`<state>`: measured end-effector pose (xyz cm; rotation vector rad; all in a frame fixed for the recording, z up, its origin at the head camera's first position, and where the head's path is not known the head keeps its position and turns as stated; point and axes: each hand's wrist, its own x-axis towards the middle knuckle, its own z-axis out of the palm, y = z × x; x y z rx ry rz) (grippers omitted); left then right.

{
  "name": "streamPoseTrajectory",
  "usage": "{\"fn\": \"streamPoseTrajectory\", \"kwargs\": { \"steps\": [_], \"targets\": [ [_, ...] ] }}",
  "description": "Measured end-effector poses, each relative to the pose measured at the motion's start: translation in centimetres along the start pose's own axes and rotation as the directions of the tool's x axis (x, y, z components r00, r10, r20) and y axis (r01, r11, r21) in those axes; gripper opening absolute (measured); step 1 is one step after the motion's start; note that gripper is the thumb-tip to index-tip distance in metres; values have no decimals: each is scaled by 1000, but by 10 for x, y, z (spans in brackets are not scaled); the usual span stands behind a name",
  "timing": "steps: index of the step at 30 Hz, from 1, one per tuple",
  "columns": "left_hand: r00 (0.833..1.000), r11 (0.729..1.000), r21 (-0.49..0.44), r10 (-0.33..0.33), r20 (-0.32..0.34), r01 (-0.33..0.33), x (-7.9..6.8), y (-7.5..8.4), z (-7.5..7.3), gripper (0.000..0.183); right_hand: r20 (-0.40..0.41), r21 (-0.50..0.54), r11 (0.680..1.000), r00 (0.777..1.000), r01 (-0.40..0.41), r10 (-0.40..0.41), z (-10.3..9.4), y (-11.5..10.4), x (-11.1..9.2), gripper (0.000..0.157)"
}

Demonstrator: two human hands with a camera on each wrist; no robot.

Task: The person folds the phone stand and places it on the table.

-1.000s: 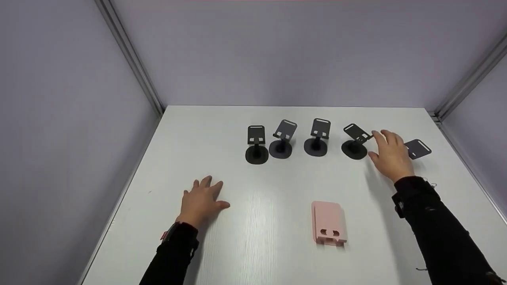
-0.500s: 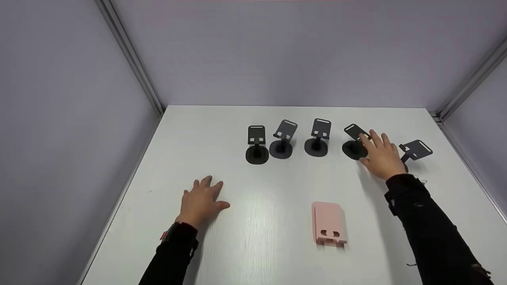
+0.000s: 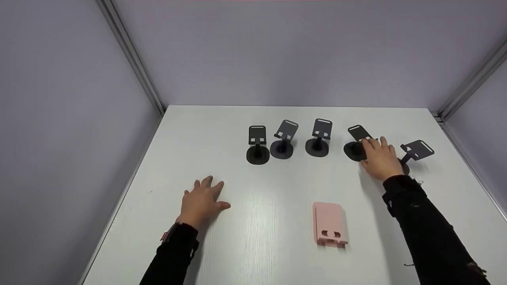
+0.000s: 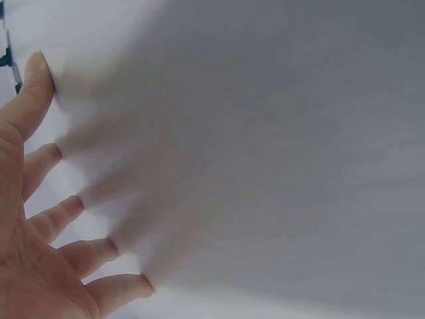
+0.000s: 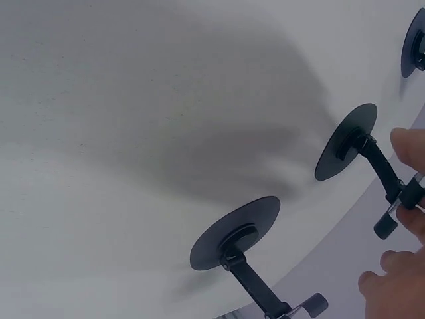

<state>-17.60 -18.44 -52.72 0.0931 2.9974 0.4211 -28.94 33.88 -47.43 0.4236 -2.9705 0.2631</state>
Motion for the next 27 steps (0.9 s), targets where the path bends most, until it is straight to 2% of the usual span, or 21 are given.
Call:
{"fn": "streamPoseTrajectory", "kwargs": {
  "steps": [4,11,20,23,27],
  "targets": [
    [1000,1000,-4,-2,7,2,0,0,-1,79,-43,10,999,998,46,-46,2,3,-2,57],
    [1000,1000,-5,-8,21,8,-1,0,-1,79,-72,14,997,995,75,-73,3,2,-7,45],
    [999,1000,-1,-12,32,12,-1,1,-1,78,-198,-11,992,972,124,-124,6,2,-13,21],
    [1000,1000,1,-7,30,7,-1,1,-2,77,-199,-23,994,974,108,-110,4,1,-14,19],
    [999,1000,-5,0,35,0,0,1,-3,77,-204,-39,996,975,85,-91,1,-1,-16,25]
  ]
}}
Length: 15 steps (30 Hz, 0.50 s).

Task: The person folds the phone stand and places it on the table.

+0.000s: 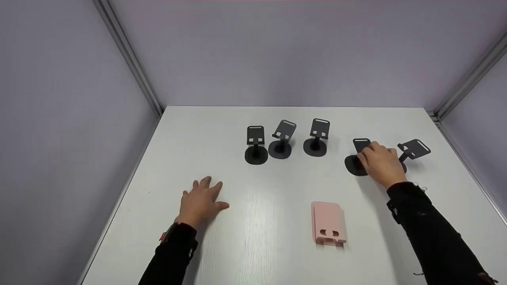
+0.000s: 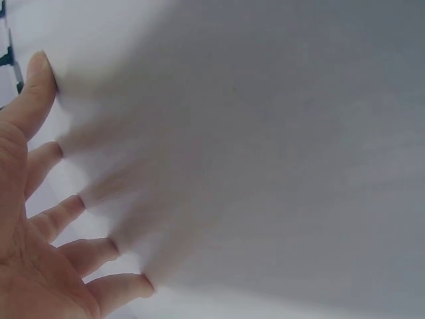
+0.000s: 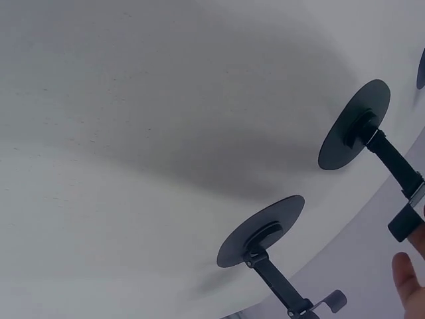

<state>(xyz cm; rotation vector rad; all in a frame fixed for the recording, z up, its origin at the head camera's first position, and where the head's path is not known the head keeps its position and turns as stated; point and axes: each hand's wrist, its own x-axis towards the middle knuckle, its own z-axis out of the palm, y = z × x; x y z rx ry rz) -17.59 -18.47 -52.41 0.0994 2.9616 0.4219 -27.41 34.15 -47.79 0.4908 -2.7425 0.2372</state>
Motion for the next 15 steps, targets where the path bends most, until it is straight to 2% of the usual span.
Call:
{"fn": "streamPoseTrajectory", "kwargs": {
  "steps": [9,15],
  "targets": [
    [1000,1000,-9,-7,12,7,-1,1,-2,77,-64,-17,997,995,77,-78,-3,-1,-1,26],
    [1000,1000,-8,-13,17,13,-1,1,-1,77,-88,12,996,992,89,-87,-6,-1,2,29]
  ]
}}
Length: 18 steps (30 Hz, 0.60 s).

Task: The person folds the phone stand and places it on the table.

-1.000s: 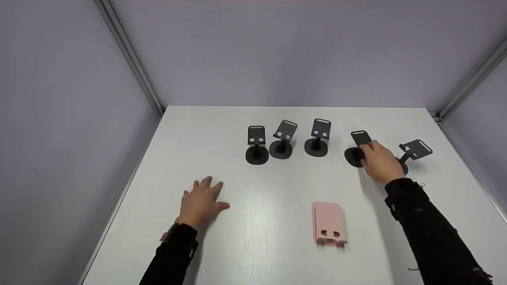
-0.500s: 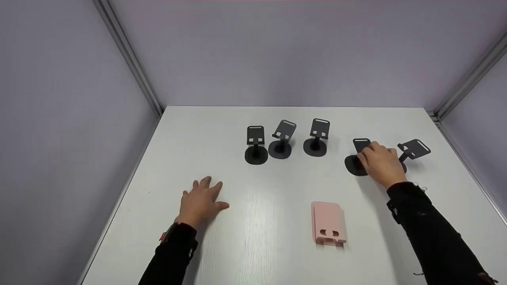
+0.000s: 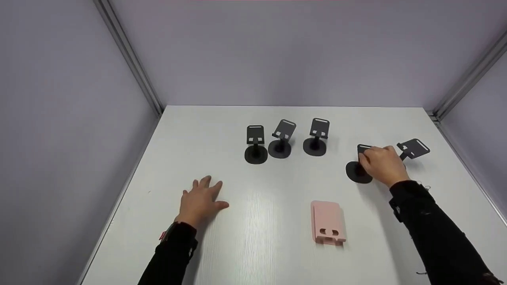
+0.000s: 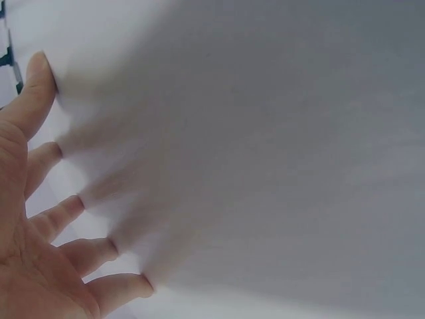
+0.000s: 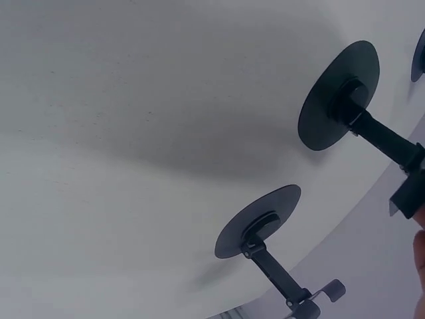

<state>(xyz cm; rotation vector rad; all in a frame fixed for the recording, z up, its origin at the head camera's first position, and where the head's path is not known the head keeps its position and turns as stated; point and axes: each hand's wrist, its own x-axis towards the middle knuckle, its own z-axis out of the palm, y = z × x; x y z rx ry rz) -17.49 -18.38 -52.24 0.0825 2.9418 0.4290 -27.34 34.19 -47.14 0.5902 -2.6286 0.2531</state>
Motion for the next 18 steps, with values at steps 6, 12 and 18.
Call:
{"fn": "streamPoseTrajectory", "kwargs": {
  "steps": [6,12,18],
  "targets": [
    [1000,1000,0,12,-20,-12,-1,0,-1,77,47,74,985,987,-159,155,-9,1,7,28],
    [1000,1000,0,14,-21,-14,-1,0,1,78,196,93,923,916,-373,350,-16,6,14,29],
    [1000,1000,-7,7,-14,-7,0,-1,1,77,392,54,908,846,-414,363,-17,6,20,54]
  ]
}}
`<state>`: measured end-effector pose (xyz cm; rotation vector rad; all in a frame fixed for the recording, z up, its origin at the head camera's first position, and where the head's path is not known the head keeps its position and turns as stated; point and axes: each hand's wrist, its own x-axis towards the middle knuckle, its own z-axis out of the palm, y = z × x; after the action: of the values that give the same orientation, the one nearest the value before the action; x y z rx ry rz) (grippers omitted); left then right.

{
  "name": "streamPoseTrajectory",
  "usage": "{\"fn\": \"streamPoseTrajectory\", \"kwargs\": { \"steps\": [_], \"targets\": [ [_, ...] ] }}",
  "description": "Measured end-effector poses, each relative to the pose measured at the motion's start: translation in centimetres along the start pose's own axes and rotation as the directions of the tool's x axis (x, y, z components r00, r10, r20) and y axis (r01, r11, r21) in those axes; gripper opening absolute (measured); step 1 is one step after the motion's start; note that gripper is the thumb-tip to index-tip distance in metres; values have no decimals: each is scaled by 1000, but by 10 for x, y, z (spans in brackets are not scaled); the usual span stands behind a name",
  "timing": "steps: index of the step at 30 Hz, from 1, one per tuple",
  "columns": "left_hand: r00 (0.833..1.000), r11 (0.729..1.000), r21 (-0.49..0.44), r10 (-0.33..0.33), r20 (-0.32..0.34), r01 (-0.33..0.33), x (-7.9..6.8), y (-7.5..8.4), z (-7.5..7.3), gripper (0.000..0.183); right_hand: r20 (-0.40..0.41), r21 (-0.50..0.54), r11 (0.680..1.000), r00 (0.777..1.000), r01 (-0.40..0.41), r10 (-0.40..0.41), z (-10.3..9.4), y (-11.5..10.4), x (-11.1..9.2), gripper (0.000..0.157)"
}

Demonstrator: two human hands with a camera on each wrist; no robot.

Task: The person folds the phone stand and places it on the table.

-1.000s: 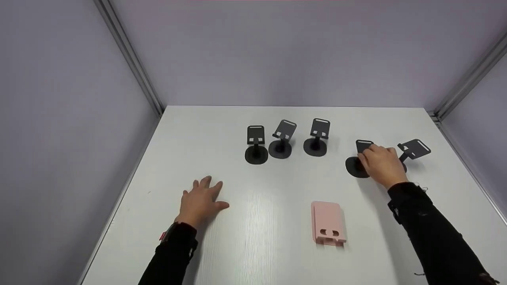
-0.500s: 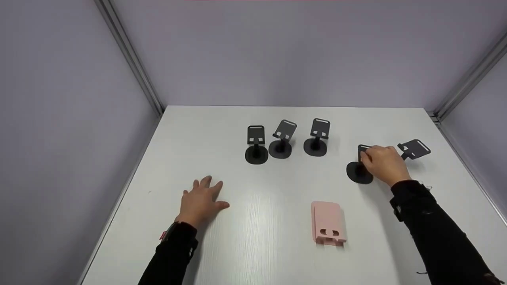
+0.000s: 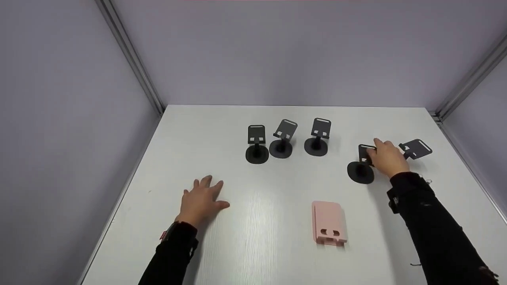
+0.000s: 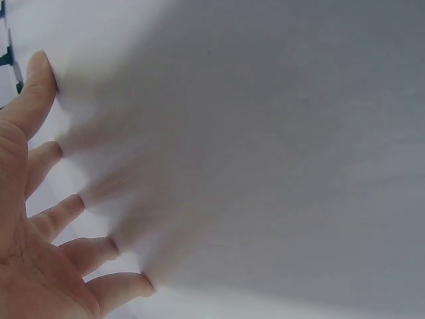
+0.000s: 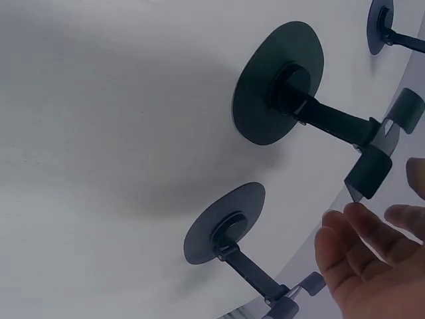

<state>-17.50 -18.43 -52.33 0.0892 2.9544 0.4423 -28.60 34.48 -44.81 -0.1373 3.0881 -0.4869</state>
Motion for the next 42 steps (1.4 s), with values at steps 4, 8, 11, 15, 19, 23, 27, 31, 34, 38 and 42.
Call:
{"fn": "streamPoseTrajectory", "kwargs": {
  "steps": [4,8,11,15,19,23,27,31,34,38,42],
  "targets": [
    [1000,1000,2,-2,5,2,0,0,0,78,66,-24,1000,998,-3,4,1,-1,1,55],
    [1000,1000,5,-2,9,2,1,1,0,78,92,-13,1000,996,-16,17,3,-1,0,56],
    [1000,1000,6,-4,11,4,1,0,1,78,117,18,999,993,-31,29,4,0,0,60],
    [1000,1000,1,-2,2,2,0,-2,1,78,189,59,998,982,-35,23,2,4,2,67],
    [1000,1000,-7,2,-10,-2,0,-2,1,79,223,109,993,975,-45,20,0,9,2,69],
    [1000,1000,-9,-2,-2,2,1,-2,1,80,183,155,985,982,-69,40,1,13,1,61],
    [1000,1000,-4,2,7,-2,1,-2,2,80,129,171,983,991,-62,40,3,14,-1,45],
    [1000,1000,-5,2,9,-2,0,-3,2,80,121,189,980,992,-63,40,3,15,-2,36],
    [1000,1000,-11,2,7,-2,0,-2,2,79,148,224,971,988,-85,53,2,17,-3,35],
    [1000,1000,-11,6,8,-6,0,-2,1,78,190,310,942,979,-130,72,-2,17,-3,36],
    [1000,1000,-4,5,13,-5,0,-1,0,78,206,384,911,976,-152,76,-7,16,-4,39]
  ]
}}
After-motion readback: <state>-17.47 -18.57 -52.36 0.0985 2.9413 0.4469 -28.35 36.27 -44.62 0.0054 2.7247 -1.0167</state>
